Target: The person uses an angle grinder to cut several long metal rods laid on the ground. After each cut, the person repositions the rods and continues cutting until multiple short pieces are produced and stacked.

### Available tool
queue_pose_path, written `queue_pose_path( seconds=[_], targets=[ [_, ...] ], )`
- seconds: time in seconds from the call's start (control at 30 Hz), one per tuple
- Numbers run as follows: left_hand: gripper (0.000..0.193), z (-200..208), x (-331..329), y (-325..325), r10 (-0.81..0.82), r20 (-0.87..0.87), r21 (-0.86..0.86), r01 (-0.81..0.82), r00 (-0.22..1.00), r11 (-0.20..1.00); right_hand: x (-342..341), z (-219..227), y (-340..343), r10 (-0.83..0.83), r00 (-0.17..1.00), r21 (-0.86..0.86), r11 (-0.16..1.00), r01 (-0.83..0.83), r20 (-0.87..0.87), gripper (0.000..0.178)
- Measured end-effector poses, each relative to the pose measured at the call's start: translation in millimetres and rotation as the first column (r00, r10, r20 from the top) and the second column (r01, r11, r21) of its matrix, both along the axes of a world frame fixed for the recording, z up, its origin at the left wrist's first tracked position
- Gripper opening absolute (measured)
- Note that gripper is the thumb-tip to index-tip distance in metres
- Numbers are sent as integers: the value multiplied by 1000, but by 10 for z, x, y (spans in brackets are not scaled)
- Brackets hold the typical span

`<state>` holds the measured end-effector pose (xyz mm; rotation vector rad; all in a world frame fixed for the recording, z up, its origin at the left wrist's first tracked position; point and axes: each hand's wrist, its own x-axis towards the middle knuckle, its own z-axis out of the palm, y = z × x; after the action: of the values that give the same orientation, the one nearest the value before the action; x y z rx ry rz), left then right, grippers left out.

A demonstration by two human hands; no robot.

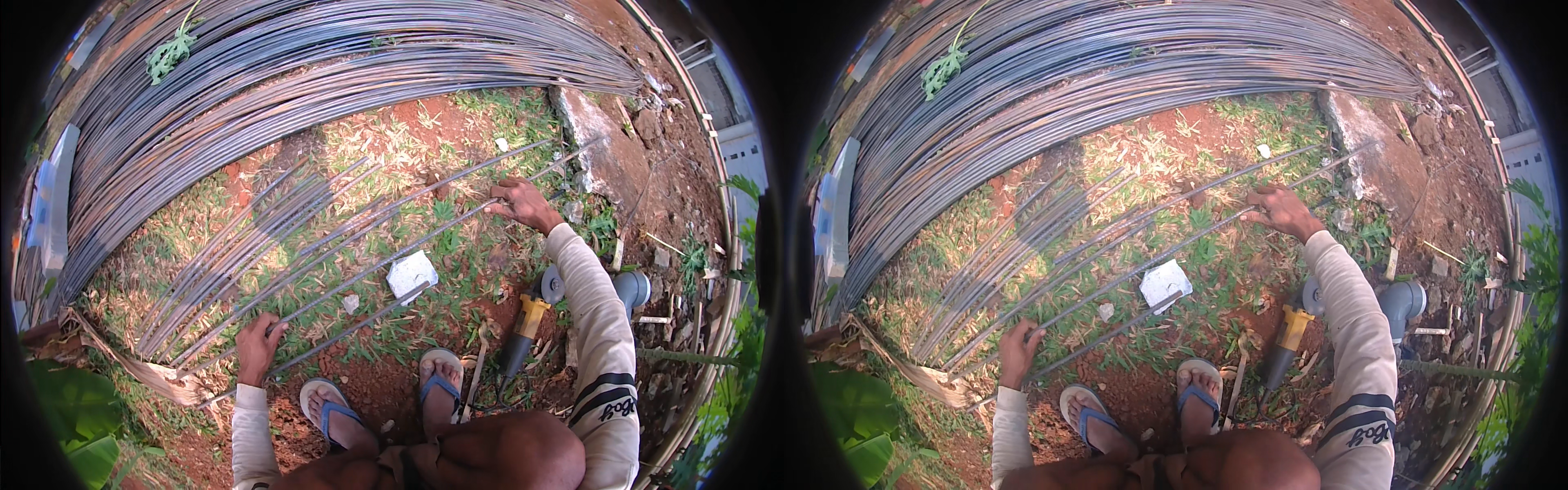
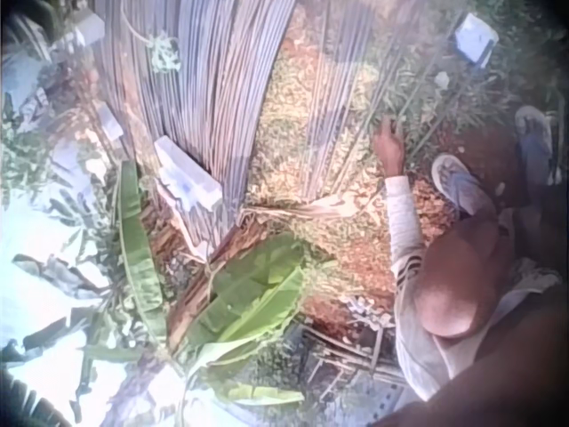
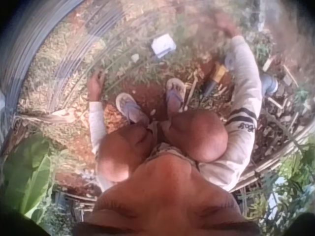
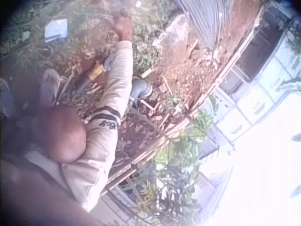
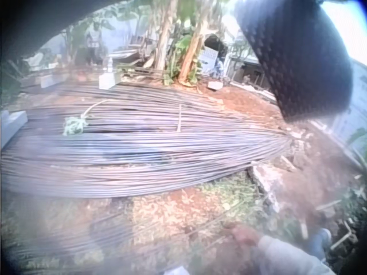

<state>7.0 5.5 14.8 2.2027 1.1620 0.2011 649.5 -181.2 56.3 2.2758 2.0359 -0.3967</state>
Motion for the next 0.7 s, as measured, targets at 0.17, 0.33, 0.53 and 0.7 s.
queue_pose_path(
  seconds=[0.17, 0.33, 0.53, 0.7],
  targets=[
    [26, 299, -253, 116, -96, 46, 74, 92, 994, 993, -147, 287, -44, 21, 990, 72, 997, -12, -140, 57],
    [35, 714, -600, 334, -86, -14, -186, 82, 996, 979, -330, 610, -77, 152, 986, 182, 974, -137, -69, 62],
    [48, 899, -770, 210, -46, -117, -165, 26, 992, 986, -547, 785, -114, 163, 987, 217, 964, -156, -16, 70],
    [55, 979, -802, 38, 10, -108, -139, -25, 994, 990, -735, 835, -57, 53, 996, 196, 980, -38, -71, 72]
  ],
)
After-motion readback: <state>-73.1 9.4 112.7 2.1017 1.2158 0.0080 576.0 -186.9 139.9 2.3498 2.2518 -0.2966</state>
